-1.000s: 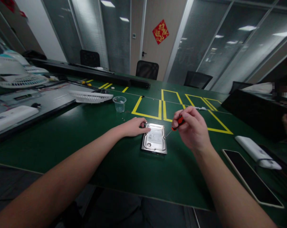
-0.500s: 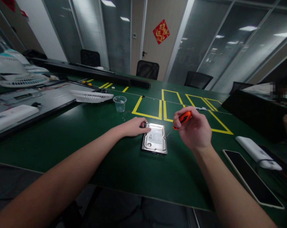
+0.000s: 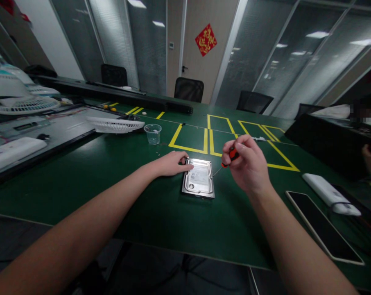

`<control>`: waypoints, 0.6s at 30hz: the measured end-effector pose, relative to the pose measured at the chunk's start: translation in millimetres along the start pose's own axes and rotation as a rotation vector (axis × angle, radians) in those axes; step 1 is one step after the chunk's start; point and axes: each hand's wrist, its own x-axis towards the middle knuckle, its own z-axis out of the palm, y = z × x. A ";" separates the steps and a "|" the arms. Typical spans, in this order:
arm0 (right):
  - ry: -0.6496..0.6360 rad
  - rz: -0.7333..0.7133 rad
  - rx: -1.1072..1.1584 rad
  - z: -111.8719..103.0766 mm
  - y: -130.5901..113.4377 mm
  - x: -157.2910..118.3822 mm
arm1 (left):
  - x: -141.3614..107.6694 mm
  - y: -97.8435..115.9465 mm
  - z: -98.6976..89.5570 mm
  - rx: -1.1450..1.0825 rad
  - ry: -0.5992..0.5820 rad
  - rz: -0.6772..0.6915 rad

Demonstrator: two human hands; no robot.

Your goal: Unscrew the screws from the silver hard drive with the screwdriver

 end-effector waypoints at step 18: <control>-0.026 -0.004 0.066 -1.5 -1.9 3.0 | 0.5 -1.2 0.9 -0.001 -0.007 0.008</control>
